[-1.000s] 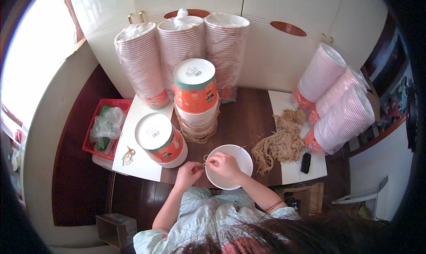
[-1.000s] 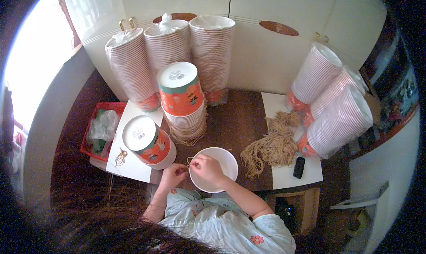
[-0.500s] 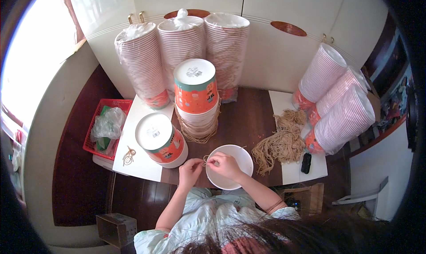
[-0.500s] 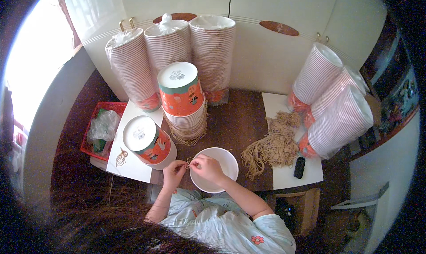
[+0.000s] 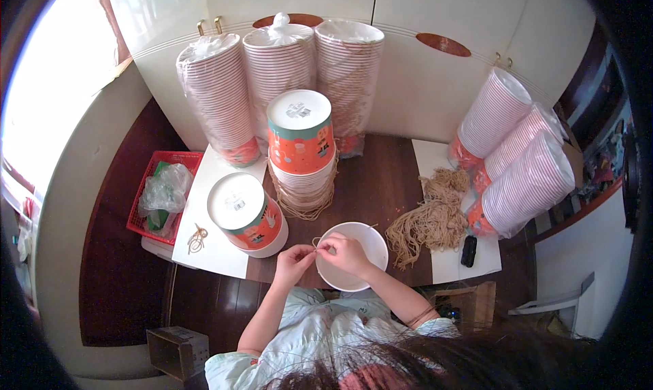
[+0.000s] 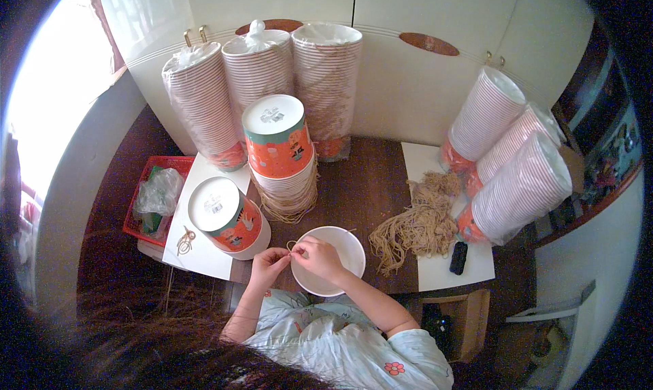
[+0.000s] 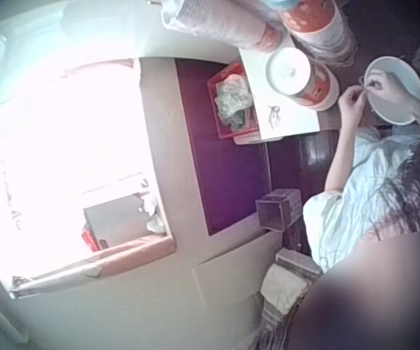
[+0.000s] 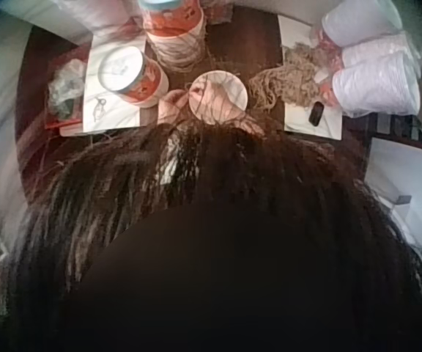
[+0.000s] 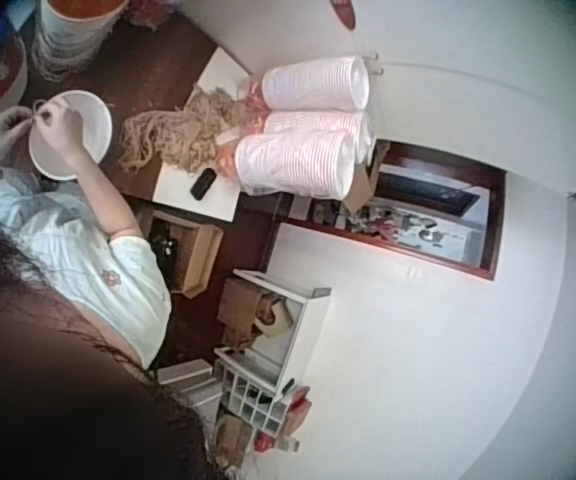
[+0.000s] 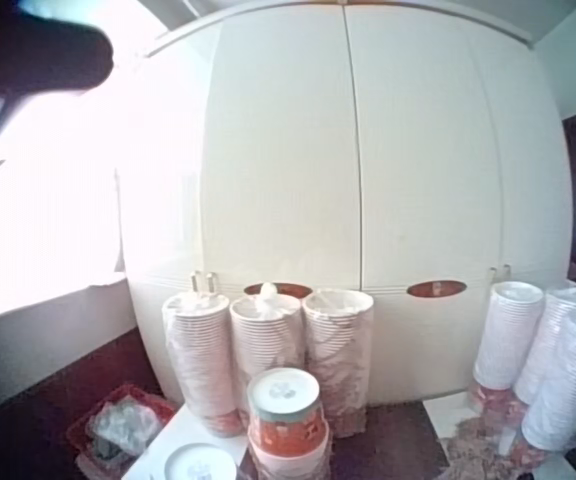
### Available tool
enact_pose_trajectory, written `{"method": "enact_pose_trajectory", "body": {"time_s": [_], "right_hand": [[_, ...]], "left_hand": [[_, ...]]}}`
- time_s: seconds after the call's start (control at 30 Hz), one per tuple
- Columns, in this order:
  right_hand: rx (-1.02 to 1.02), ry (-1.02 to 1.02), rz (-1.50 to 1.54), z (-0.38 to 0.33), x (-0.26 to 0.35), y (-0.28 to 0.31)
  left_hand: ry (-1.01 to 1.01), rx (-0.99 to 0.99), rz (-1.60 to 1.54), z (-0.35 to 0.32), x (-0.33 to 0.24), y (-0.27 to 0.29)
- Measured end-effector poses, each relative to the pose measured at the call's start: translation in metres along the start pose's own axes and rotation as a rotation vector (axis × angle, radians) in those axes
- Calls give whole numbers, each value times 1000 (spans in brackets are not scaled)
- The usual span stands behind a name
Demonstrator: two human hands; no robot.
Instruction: Organizing and stacking paper cups while putting pieces of string inside them.
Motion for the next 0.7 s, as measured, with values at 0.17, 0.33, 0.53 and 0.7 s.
{"method": "enact_pose_trajectory", "body": {"time_s": [0.17,0.33,0.53,0.7], "right_hand": [[6,3,-6,0,-1,-1],[-13,29,50,0,7,5],[-6,22,167,-1,15,13],[54,104,153,-4,15,12]], "left_hand": [[-23,26,20,1,0,2],[229,162,-395,-1,-4,2],[380,224,-617,-6,-16,4],[361,271,-761,-6,-21,2]]}}
Point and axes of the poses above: each hand's wrist, its own z-axis towards the middle knuckle, its own y-axis out of the back of the hand, x = y × z, the point moved 3 cm from there along z, towards the middle knuckle, and after that the axes turned 7 degrees about z, right-handed, at the moved point
